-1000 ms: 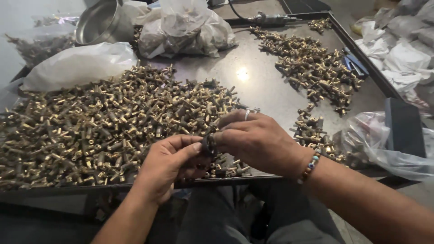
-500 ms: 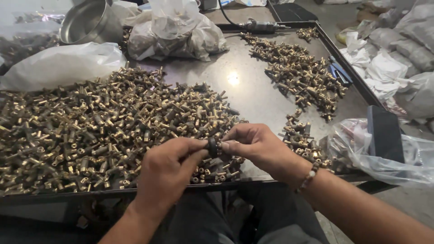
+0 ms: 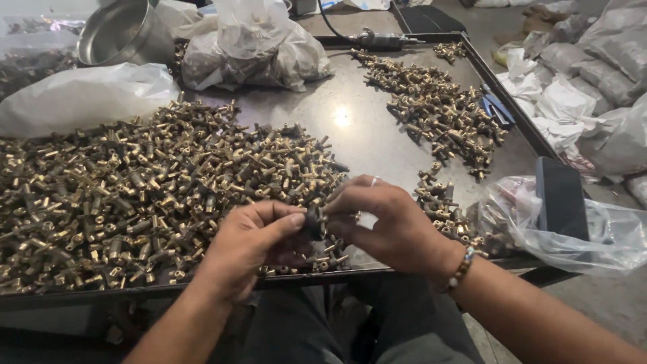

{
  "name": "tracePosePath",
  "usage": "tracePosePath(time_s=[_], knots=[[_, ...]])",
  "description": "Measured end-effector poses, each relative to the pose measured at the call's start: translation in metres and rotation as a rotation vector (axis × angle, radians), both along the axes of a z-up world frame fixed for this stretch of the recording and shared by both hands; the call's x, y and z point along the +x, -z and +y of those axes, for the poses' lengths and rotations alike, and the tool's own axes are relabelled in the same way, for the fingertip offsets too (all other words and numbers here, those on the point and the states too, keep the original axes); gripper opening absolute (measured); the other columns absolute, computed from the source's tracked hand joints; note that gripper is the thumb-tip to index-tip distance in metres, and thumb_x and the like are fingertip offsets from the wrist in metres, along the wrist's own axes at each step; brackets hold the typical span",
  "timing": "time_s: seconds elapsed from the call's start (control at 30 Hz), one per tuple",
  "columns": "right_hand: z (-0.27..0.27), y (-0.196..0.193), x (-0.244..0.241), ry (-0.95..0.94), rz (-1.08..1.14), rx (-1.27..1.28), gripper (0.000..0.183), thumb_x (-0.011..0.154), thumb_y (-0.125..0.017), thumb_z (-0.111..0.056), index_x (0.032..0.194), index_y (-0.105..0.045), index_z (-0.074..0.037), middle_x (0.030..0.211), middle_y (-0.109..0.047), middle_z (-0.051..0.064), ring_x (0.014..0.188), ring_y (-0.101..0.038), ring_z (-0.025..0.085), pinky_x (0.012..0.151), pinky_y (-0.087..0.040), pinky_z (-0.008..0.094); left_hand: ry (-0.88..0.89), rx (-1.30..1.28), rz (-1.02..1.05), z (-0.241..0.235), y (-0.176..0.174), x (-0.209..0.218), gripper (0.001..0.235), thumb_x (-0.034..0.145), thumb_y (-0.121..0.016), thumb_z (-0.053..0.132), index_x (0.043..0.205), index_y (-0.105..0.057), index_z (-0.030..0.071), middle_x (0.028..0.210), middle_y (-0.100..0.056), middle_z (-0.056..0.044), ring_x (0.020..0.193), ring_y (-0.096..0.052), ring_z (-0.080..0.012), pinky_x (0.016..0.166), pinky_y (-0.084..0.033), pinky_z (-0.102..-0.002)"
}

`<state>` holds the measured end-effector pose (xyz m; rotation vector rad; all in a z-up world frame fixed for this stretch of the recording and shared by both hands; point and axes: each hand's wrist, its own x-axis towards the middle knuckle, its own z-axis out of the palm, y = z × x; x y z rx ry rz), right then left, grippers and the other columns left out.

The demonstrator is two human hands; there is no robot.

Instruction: The person sits at a metal table covered with piles of brass fittings and repeatedly picks up a fitting, presses it into a black rubber component held in the other hand, and sets the assembled piece aside on the table. The cycle of picking, inserting, and placing continues throughout the clip.

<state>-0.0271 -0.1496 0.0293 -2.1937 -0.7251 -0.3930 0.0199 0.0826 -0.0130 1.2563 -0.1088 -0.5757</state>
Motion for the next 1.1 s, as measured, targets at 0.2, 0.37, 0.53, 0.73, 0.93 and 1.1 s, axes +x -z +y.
tracePosePath(time_s=[0.2,0.37,0.53,0.73,0.93,1.1], knots=[[-0.005,0.001,0.000,-0.035,-0.151,-0.086,0.016,0.087,-0.080,-0.013,0.100,-0.074,-0.008,0.094,-0.076,0.004,0.091,-0.072,0.021,0.079,-0.057,0.032,-0.066,0.021,0.070,-0.004,0.001,-0.009,0.019,0.090,-0.067,0.010,0.103,-0.075,-0.001,0.084,-0.077,-0.011,0.070,-0.075,-0.0192,0.060,-0.063,-0.035],[-0.003,0.034,0.018,0.018,0.748,0.544,0.018,0.095,-0.071,-0.020,0.099,-0.072,-0.002,0.086,-0.076,0.004,0.080,-0.071,0.014,0.075,-0.058,0.030,-0.223,0.388,-0.806,-0.007,-0.021,-0.024,0.018,0.088,-0.073,0.006,0.105,-0.075,0.003,0.094,-0.079,-0.011,0.083,-0.076,-0.0207,0.073,-0.061,-0.031],[-0.003,0.034,0.021,-0.076,1.107,0.843,0.021,0.096,-0.070,-0.021,0.099,-0.071,-0.001,0.085,-0.074,0.006,0.075,-0.068,0.013,0.073,-0.056,0.030,-0.327,0.664,-1.394,-0.005,-0.037,-0.034,0.022,0.086,-0.074,0.006,0.108,-0.074,0.010,0.104,-0.077,-0.010,0.090,-0.075,-0.0243,0.076,-0.058,-0.031],[0.004,0.012,0.010,0.013,0.224,0.181,0.013,0.092,-0.076,-0.015,0.100,-0.073,-0.005,0.087,-0.074,0.003,0.082,-0.071,0.015,0.075,-0.058,0.031,-0.074,0.113,-0.051,0.017,0.033,0.013,0.021,0.089,-0.069,0.007,0.107,-0.076,0.000,0.094,-0.080,-0.014,0.076,-0.074,-0.0210,0.066,-0.061,-0.035],[0.002,0.013,0.014,-0.075,-0.151,-0.022,0.011,0.095,-0.075,-0.014,0.104,-0.071,-0.009,0.097,-0.073,0.003,0.095,-0.069,0.017,0.082,-0.056,0.031,-0.148,0.175,0.084,0.005,-0.004,-0.001,0.025,0.091,-0.064,0.011,0.110,-0.072,-0.003,0.093,-0.079,-0.014,0.074,-0.074,-0.0226,0.066,-0.060,-0.036],[0.001,0.029,0.020,-0.062,1.005,0.728,0.023,0.100,-0.071,-0.027,0.102,-0.069,-0.004,0.088,-0.074,0.004,0.075,-0.065,0.011,0.069,-0.051,0.027,-0.312,0.762,-1.069,-0.005,-0.043,-0.031,0.023,0.082,-0.078,0.011,0.104,-0.077,0.007,0.092,-0.078,-0.008,0.079,-0.078,-0.0179,0.069,-0.059,-0.031]])
